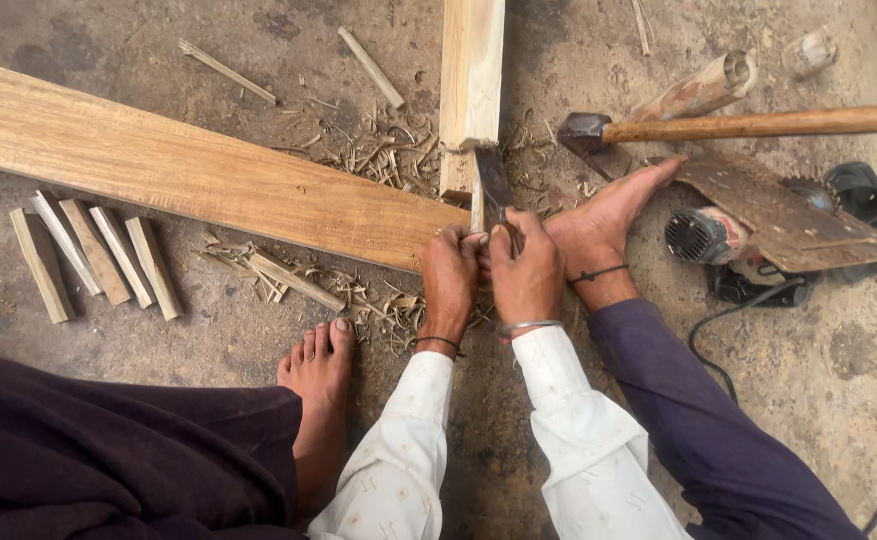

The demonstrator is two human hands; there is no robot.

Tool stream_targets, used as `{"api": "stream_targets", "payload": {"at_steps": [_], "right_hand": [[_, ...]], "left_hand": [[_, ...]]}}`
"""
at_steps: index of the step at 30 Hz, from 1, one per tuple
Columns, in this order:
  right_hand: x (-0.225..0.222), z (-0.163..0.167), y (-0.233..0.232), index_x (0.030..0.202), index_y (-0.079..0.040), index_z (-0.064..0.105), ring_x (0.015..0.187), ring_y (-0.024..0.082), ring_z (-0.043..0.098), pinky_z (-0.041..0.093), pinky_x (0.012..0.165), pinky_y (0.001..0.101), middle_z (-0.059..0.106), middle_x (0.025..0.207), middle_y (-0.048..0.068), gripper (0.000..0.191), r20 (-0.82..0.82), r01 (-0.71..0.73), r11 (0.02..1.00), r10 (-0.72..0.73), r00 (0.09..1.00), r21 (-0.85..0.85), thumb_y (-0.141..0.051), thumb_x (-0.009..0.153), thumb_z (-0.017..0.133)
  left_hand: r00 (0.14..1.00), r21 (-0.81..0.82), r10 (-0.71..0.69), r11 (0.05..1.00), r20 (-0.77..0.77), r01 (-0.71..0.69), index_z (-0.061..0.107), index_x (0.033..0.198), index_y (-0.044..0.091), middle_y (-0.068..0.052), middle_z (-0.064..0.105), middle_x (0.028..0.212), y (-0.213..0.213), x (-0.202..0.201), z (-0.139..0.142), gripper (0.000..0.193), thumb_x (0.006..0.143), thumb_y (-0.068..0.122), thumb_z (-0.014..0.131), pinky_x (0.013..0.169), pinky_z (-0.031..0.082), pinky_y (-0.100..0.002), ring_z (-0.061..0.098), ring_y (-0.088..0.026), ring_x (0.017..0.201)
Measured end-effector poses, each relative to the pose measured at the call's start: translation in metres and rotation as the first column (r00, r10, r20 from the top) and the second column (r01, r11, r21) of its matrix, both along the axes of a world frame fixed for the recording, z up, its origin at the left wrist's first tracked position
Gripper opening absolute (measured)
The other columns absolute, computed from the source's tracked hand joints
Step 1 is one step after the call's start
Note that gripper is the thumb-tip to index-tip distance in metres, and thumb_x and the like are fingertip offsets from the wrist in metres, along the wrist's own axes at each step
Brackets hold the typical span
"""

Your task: The person sits on the ground and uses a chisel and wooden mallet to pare and shape a mortise in a wooden frame member, fitting a rail into the joint. They repeatedly strike and lever the chisel inside the joint, clear away shavings, and test-fit the mating piece as they work.

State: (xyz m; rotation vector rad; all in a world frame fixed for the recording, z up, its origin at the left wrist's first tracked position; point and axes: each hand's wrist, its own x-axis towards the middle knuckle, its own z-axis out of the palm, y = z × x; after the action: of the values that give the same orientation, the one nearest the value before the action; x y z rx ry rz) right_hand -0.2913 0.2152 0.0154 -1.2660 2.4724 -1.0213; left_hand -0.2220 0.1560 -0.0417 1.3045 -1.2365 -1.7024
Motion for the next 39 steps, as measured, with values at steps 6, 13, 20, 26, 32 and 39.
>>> {"api": "stream_targets", "payload": {"at_steps": [6, 13, 20, 26, 32, 39], "right_hand": [[0.000, 0.004, -0.002, 0.131, -0.005, 0.062, 0.048, 0.017, 0.055, 0.040, 0.037, 0.0335, 0.071, 0.082, 0.015, 0.036, 0.655, 0.222, 0.975, -0.172, 0.736, 0.006, -0.020, 0.099, 0.061], [0.020, 0.011, 0.029, 0.133, -0.004, 0.061, 0.043, 0.008, 0.052, 0.037, 0.032, 0.0248, 0.073, 0.088, 0.009, 0.036, 0.709, 0.322, 0.942, -0.168, 0.685, -0.088, -0.020, 0.100, 0.060], [0.028, 0.039, 0.050, 0.130, -0.005, 0.064, 0.042, 0.007, 0.050, 0.036, 0.033, 0.0238, 0.072, 0.084, 0.006, 0.034, 0.543, 0.143, 0.985, -0.174, 0.821, 0.100, -0.017, 0.098, 0.061], [0.028, 0.023, 0.044, 0.126, 0.000, 0.065, 0.092, 0.008, 0.074, 0.058, 0.073, 0.0239, 0.077, 0.105, 0.006, 0.023, 0.195, -0.071, 0.976, 0.112, 0.974, -0.204, -0.011, 0.106, 0.063], [0.031, 0.023, 0.043, 0.121, -0.003, 0.069, 0.089, 0.021, 0.078, 0.058, 0.075, 0.0350, 0.078, 0.099, 0.016, 0.026, 0.128, 0.037, 0.999, -0.034, 0.991, -0.017, -0.012, 0.097, 0.067], [0.011, 0.030, 0.010, 0.122, -0.003, 0.069, 0.084, 0.028, 0.075, 0.057, 0.072, 0.0384, 0.077, 0.096, 0.018, 0.026, 0.188, 0.074, 0.996, -0.081, 0.979, 0.043, -0.015, 0.099, 0.066]], "left_hand": [[0.996, 0.069, -0.023, 0.997, -0.087, 0.029, 0.069, 0.092, -0.008, -0.012, 0.074, 0.069, -0.001, 0.002, 0.003, 0.018, 0.100, 0.005, 0.060, 0.049, 0.061, -0.031, 0.072, -0.016, 0.056], [0.990, 0.102, -0.046, 0.993, -0.134, 0.060, 0.068, 0.092, -0.007, -0.012, 0.072, 0.072, 0.001, 0.004, 0.005, 0.021, 0.102, 0.007, 0.056, 0.048, 0.062, -0.030, 0.075, -0.015, 0.058], [0.984, 0.109, -0.050, 0.992, -0.172, 0.070, 0.068, 0.092, -0.008, -0.010, 0.070, 0.071, 0.000, 0.005, 0.004, 0.024, 0.104, 0.008, 0.054, 0.049, 0.061, -0.030, 0.071, -0.015, 0.057], [0.988, 0.078, -0.068, 0.994, -0.138, 0.079, 0.068, 0.089, -0.008, -0.010, 0.072, 0.069, -0.002, 0.007, 0.005, 0.027, 0.105, 0.008, 0.052, 0.048, 0.060, -0.029, 0.071, -0.015, 0.056], [0.991, 0.074, -0.074, 0.994, -0.112, 0.083, 0.070, 0.089, -0.008, -0.011, 0.072, 0.070, -0.005, 0.007, 0.004, 0.027, 0.104, 0.008, 0.055, 0.048, 0.060, -0.030, 0.070, -0.015, 0.055], [0.993, 0.093, -0.072, 0.992, -0.098, 0.081, 0.070, 0.093, -0.007, -0.010, 0.073, 0.070, -0.006, 0.006, 0.004, 0.024, 0.103, 0.010, 0.056, 0.049, 0.061, -0.031, 0.072, -0.016, 0.056]]}}
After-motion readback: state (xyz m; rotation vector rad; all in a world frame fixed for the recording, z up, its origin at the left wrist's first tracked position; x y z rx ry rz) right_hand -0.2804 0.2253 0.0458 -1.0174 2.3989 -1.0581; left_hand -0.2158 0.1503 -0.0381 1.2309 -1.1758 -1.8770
